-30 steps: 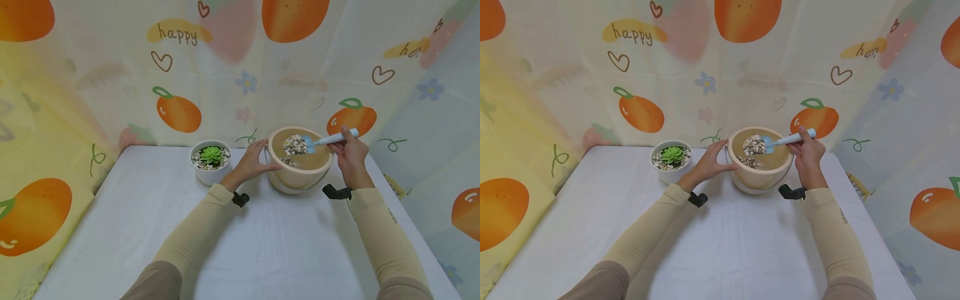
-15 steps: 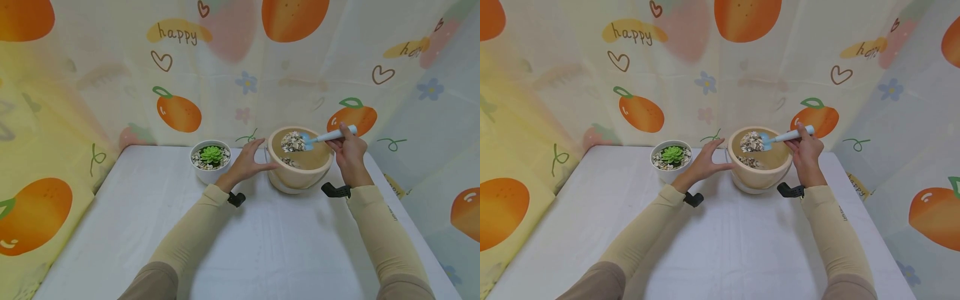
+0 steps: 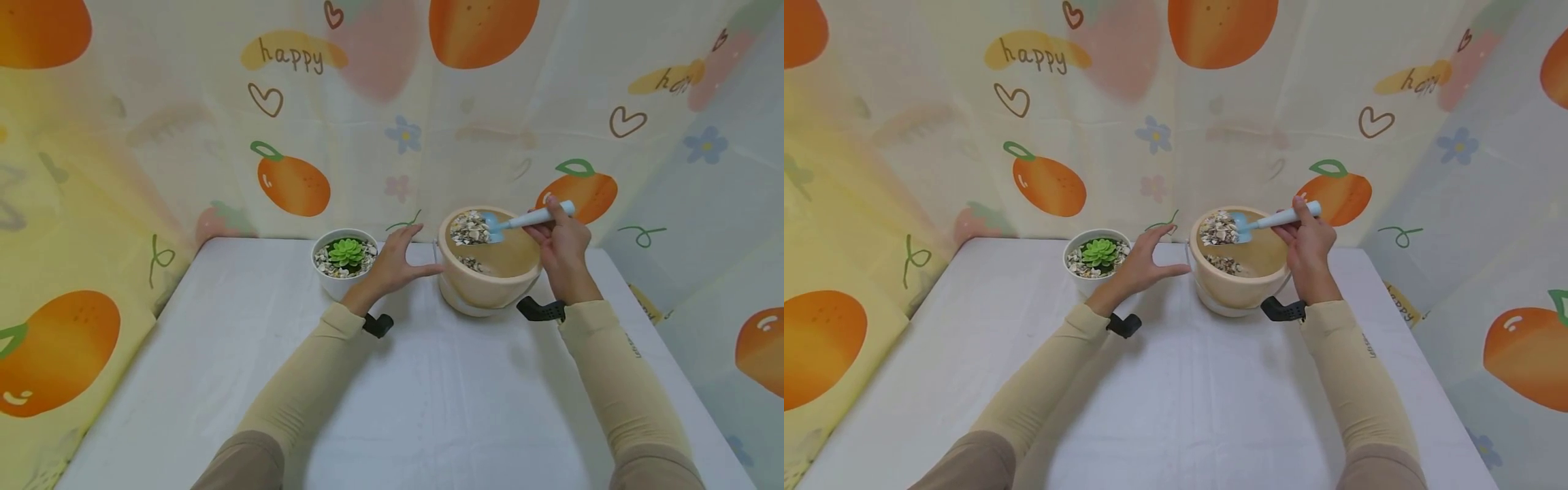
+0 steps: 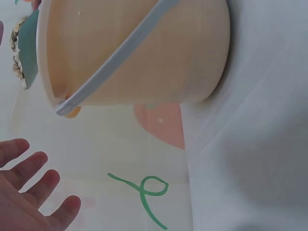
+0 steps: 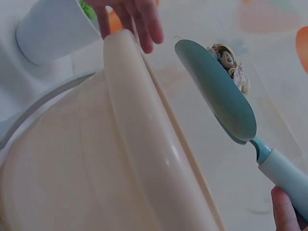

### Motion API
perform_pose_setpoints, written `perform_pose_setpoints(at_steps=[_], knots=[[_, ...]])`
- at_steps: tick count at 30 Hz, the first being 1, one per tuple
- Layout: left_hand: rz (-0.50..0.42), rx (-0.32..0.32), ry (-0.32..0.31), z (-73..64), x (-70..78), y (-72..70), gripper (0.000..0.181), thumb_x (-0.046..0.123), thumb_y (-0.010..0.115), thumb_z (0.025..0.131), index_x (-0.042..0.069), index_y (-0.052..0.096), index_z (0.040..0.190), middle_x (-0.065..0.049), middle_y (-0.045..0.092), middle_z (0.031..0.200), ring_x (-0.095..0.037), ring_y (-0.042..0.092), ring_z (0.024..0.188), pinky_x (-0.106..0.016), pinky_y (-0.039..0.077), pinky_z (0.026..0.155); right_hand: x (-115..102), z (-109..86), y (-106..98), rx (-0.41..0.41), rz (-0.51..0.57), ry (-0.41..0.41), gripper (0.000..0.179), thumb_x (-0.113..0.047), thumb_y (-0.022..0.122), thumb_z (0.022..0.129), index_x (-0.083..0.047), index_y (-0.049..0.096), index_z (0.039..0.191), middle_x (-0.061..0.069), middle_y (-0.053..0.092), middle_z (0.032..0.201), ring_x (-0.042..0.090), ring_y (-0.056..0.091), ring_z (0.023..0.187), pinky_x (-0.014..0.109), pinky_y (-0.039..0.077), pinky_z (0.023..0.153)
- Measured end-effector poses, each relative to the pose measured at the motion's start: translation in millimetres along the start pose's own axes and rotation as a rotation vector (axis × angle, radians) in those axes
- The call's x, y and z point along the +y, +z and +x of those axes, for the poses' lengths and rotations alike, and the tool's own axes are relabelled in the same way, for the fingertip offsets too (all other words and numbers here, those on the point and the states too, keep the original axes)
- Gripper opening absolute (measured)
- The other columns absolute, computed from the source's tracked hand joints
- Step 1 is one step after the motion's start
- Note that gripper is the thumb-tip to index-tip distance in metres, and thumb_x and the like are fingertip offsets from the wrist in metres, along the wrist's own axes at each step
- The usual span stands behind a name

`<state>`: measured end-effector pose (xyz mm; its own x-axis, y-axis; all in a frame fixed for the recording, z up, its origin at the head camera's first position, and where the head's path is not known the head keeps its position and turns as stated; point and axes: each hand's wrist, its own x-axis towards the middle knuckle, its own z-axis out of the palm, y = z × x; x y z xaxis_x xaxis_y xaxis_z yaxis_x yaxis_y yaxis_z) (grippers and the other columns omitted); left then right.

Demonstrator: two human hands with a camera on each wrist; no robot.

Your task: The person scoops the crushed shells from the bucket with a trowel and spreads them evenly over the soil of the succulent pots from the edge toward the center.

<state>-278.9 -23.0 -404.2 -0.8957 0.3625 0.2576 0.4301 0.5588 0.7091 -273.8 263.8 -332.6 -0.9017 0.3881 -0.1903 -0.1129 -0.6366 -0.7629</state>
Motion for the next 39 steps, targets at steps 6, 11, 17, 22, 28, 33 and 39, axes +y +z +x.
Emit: perform_pose_setpoints(at_steps=[6,11,17,22,28,33,39], knots=[[0.011,0.011,0.0,-2.9,-0.5,-9.0,0.094,0.049,0.079,0.077,0.011,0.035,0.151,-0.013,0.037,0.154,-0.032,0.031,0.145,-0.051,0.033,0.115,5.5,-3.0,4.5,-0.039,0.031,0.008,0.031,-0.018,0.076,0.084,0.001,0.063,0.105,0.013,0.07,0.075,0.023,0.074,0.074,0.039,0.059,0.07],[0.028,0.016,-0.021,-7.9,-3.1,-18.1,0.094,0.049,0.079,0.077,0.011,0.034,0.151,-0.012,0.036,0.155,-0.032,0.03,0.144,-0.052,0.033,0.115,10.6,-4.9,11.0,-0.064,0.026,0.015,0.029,-0.017,0.074,0.085,-0.002,0.062,0.106,0.013,0.069,0.077,0.023,0.074,0.075,0.038,0.059,0.072],[0.037,0.025,-0.044,-12.3,-5.2,-26.2,0.094,0.051,0.078,0.077,0.012,0.034,0.151,-0.011,0.034,0.156,-0.031,0.029,0.145,-0.053,0.033,0.115,15.1,-4.0,20.1,-0.078,0.036,0.027,0.023,-0.015,0.074,0.086,-0.003,0.061,0.101,0.014,0.069,0.076,0.024,0.074,0.072,0.04,0.059,0.068],[0.039,0.031,-0.059,-14.7,-7.9,-30.5,0.094,0.051,0.078,0.077,0.013,0.033,0.151,-0.01,0.032,0.157,-0.03,0.027,0.146,-0.053,0.031,0.116,19.0,-5.1,31.3,-0.098,0.067,0.049,0.019,-0.012,0.074,0.085,-0.001,0.061,0.094,0.015,0.069,0.071,0.026,0.073,0.068,0.041,0.059,0.064],[0.044,0.043,-0.062,-18.4,-12.2,-37.6,0.095,0.05,0.078,0.077,0.011,0.033,0.151,-0.012,0.031,0.157,-0.032,0.028,0.146,-0.052,0.031,0.116,27.0,-9.7,44.2,-0.098,0.067,0.074,0.02,-0.012,0.075,0.084,-0.001,0.062,0.093,0.015,0.069,0.071,0.027,0.073,0.068,0.041,0.059,0.064],[0.048,0.048,-0.071,-21.8,-14.9,-44.8,0.097,0.049,0.078,0.078,0.01,0.031,0.152,-0.014,0.028,0.158,-0.034,0.031,0.142,-0.053,0.032,0.115,34.7,-11.9,51.3,-0.105,0.045,0.076,0.02,-0.014,0.075,0.085,-0.001,0.063,0.093,0.014,0.069,0.073,0.026,0.073,0.069,0.039,0.059,0.066],[0.035,0.06,-0.106,-26.0,-22.9,-53.1,0.098,0.051,0.078,0.077,0.012,0.03,0.153,-0.011,0.027,0.159,-0.032,0.025,0.147,-0.055,0.03,0.116,46.5,-11.4,57.3,-0.097,-0.002,0.086,0.021,-0.018,0.072,0.087,-0.003,0.065,0.099,0.013,0.069,0.078,0.023,0.073,0.072,0.036,0.06,0.068]])
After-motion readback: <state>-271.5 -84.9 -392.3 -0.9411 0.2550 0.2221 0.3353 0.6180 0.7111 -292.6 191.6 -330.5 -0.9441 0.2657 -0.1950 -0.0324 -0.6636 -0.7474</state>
